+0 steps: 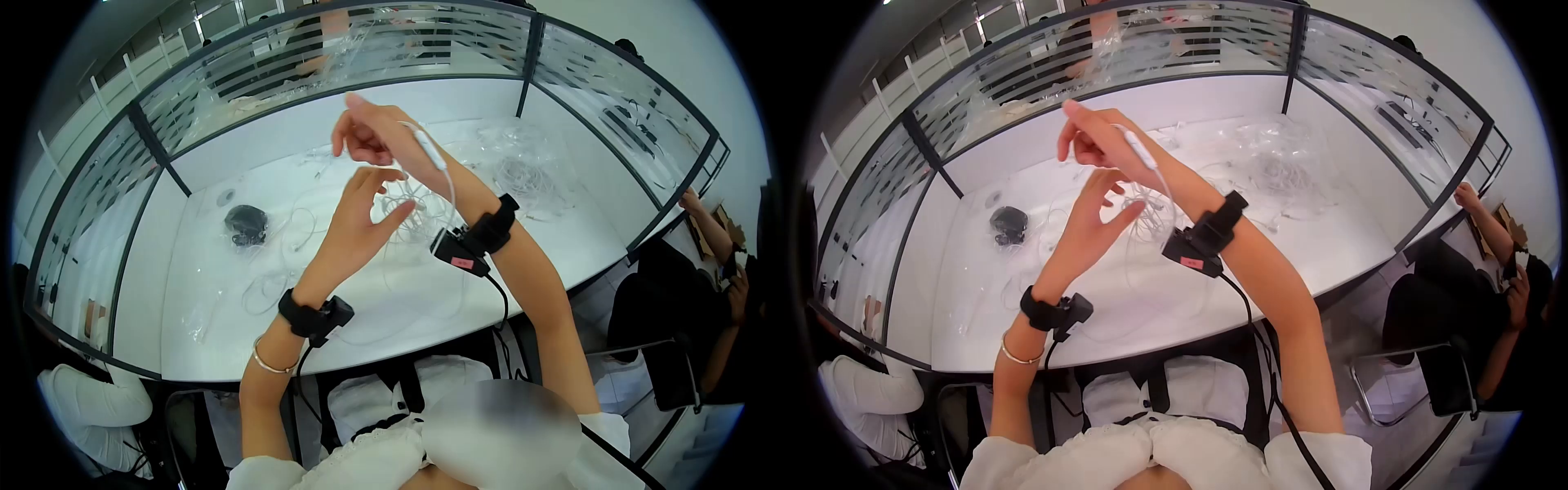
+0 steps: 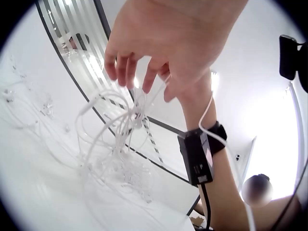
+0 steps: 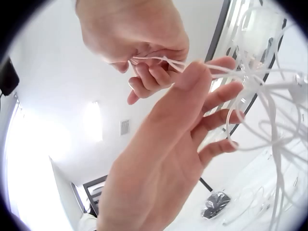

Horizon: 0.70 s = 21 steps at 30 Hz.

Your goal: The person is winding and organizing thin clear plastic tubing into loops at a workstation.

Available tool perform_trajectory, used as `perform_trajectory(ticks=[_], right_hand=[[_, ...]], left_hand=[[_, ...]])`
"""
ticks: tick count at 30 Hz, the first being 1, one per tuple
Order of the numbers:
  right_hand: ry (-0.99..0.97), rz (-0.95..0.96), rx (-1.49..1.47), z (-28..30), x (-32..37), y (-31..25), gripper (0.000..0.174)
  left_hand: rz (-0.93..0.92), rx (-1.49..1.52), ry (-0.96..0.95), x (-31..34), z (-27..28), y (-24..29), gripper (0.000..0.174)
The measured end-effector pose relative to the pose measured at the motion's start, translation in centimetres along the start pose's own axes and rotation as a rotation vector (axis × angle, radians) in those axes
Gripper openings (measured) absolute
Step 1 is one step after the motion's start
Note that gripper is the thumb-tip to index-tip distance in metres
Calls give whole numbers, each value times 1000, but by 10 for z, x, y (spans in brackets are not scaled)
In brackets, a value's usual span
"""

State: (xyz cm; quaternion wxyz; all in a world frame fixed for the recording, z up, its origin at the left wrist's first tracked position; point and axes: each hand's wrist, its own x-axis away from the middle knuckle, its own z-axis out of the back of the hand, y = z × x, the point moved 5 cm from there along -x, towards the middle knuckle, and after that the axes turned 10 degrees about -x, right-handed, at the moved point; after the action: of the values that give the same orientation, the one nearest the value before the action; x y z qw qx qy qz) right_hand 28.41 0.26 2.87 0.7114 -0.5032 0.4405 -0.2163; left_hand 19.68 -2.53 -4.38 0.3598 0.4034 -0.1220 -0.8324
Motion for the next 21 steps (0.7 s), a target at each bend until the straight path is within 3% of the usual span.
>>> perform_trajectory(ticks=[3,5,7,8,11,12,15,16,19,21], right_hand=[[16,-42,188,-8,2,11,56],[-3,12,313,-10,1,16,48],[-73,100,408,-13,7,17,39],[-199,76,532,-17,10,17,35],[-342,190,574,-16,30,17,52],[-378,258,590,-11,34,22,69],[-220,180,365,13,42,34,69],[-151,106,328,21,41,43,56],[-162,-153,123,38,41,81,42],[-202,-94,131,37,45,91,30]], left_hand=[[-107,-216,283,3,6,3,19],[70,42,110,3,6,-6,13],[131,243,91,11,-1,-26,13],[166,307,34,15,0,-35,18],[265,460,17,16,5,-35,30],[296,503,43,16,8,-33,33],[237,586,82,18,15,-40,38],[239,634,89,19,14,-42,39],[233,754,98,19,14,-46,40],[225,803,98,20,14,-45,41]])
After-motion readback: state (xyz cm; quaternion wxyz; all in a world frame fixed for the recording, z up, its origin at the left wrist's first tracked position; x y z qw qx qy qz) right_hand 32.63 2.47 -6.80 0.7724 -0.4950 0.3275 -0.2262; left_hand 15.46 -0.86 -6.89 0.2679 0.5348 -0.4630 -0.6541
